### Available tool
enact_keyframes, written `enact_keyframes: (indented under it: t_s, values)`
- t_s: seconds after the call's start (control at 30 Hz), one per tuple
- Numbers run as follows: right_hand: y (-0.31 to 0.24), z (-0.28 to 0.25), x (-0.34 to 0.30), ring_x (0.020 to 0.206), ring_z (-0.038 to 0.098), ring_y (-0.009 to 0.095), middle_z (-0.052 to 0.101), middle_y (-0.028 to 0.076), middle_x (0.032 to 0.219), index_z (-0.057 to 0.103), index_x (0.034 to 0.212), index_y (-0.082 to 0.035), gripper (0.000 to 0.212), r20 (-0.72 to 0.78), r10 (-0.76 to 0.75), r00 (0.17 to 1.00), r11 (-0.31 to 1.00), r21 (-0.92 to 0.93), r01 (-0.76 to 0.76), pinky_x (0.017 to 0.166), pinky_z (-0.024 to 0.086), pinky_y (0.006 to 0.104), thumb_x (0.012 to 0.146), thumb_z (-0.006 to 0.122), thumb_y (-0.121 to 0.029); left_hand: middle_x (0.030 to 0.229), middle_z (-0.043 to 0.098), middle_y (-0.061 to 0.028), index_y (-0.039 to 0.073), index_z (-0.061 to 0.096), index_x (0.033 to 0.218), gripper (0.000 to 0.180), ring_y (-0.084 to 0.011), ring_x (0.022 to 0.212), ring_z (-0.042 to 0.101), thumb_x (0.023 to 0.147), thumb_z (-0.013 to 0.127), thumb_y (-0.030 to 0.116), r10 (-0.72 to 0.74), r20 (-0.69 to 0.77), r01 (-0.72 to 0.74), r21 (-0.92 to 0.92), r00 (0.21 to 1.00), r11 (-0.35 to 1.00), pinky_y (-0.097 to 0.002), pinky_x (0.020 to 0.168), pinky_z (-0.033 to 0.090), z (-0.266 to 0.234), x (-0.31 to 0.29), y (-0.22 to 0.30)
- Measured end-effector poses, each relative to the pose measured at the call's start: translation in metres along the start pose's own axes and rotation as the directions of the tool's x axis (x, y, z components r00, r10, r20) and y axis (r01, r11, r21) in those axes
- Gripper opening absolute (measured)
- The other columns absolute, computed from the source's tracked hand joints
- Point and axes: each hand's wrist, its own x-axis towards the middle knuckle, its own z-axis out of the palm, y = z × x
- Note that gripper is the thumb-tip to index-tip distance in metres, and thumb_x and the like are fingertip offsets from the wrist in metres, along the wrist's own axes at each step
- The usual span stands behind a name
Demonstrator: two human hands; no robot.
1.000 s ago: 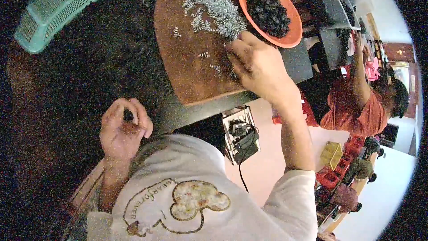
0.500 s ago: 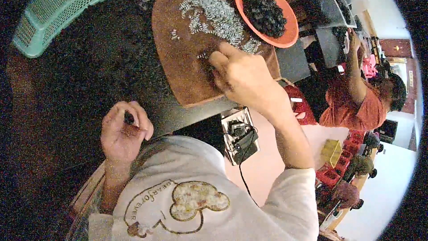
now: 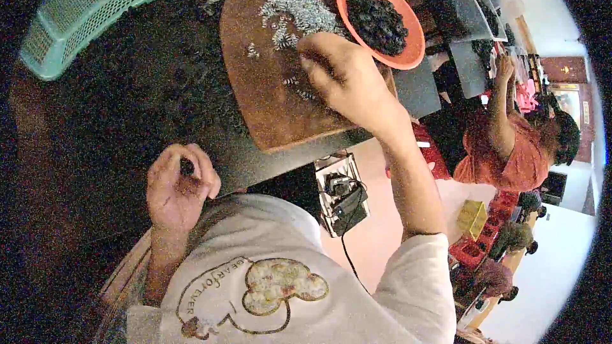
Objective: Assembling small black plastic parts with tiny metal beads or pins.
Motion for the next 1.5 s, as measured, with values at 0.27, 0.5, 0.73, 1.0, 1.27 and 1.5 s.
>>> enact_keyframes:
  t_s: [0.27, 0.5, 0.73, 1.0, 1.27, 1.5]
  values:
    - [-0.012, -0.003, 0.000, 0.065, 0.055, 0.004, 0.064, 0.000, 0.082, 0.063, 0.099, -0.001, 0.012, 0.128, 0.298, 0.946, 0.856, 0.402, -0.324, 0.057, 0.043, 0.0185, 0.094, 0.061, -0.012, 0.086, 0.060, -0.0192, -0.003, 0.055, 0.095, 0.027, -0.0151, 0.061, 0.050, 0.102, 0.040, 0.018, -0.015, -0.028, 0.015, 0.003, 0.999, 1.000, -0.0310, 0.061, 0.047, 0.004, 0.001, 0.002]
    - [-0.008, -0.004, 0.002, 0.061, 0.051, 0.003, 0.061, -0.003, 0.076, 0.064, 0.090, -0.003, 0.013, 0.107, 0.313, 0.944, 0.847, 0.417, -0.328, 0.054, 0.040, 0.0178, 0.093, 0.064, -0.016, 0.085, 0.061, -0.0166, -0.003, 0.055, 0.096, 0.028, -0.0137, 0.061, 0.050, 0.102, 0.041, 0.021, -0.013, -0.032, 0.013, -0.009, 0.999, 1.000, -0.0307, 0.060, 0.046, 0.003, 0.002, 0.004]
    - [-0.047, 0.014, 0.002, 0.067, 0.052, 0.005, 0.059, -0.002, 0.071, 0.062, 0.086, 0.000, 0.014, 0.182, 0.267, 0.946, 0.777, 0.540, -0.323, 0.060, 0.043, 0.0224, 0.091, 0.066, -0.012, 0.085, 0.062, -0.0143, -0.002, 0.055, 0.097, 0.029, -0.0130, 0.061, 0.050, 0.102, 0.044, 0.024, -0.025, -0.149, 0.030, 0.031, 0.989, 0.999, -0.0293, 0.060, 0.045, 0.004, 0.007, 0.002]
    - [-0.072, 0.062, 0.006, 0.066, 0.056, 0.008, 0.061, 0.005, 0.075, 0.062, 0.090, 0.003, 0.005, 0.198, -0.103, 0.975, 0.753, 0.656, -0.053, 0.057, 0.043, 0.0247, 0.089, 0.064, -0.002, 0.086, 0.064, -0.0127, -0.002, 0.057, 0.102, 0.028, -0.0135, 0.065, 0.054, 0.102, 0.046, 0.024, -0.104, -0.179, 0.097, -0.049, 0.978, 0.994, -0.0284, 0.063, 0.045, 0.002, 0.010, 0.000]
    - [-0.072, 0.075, 0.002, 0.061, 0.060, 0.014, 0.061, 0.008, 0.073, 0.062, 0.092, 0.002, 0.005, -0.014, -0.276, 0.961, 0.842, 0.478, 0.249, 0.052, 0.044, 0.0267, 0.087, 0.062, 0.003, 0.086, 0.064, -0.0101, -0.001, 0.057, 0.103, 0.027, -0.0118, 0.066, 0.054, 0.101, 0.048, 0.024, -0.086, -0.132, 0.084, -0.024, 0.988, 0.996, -0.0269, 0.063, 0.045, -0.003, 0.007, -0.004]
    - [-0.073, 0.078, -0.012, 0.060, 0.062, 0.021, 0.061, 0.011, 0.079, 0.062, 0.099, 0.005, 0.023, -0.024, -0.485, 0.874, 0.859, 0.174, 0.481, 0.049, 0.048, 0.0307, 0.077, 0.068, 0.001, 0.082, 0.062, -0.0068, 0.000, 0.057, 0.106, 0.024, -0.0117, 0.067, 0.055, 0.101, 0.048, 0.021, -0.060, -0.149, 0.057, -0.022, 0.987, 0.998, -0.0267, 0.062, 0.044, -0.004, 0.005, -0.005]
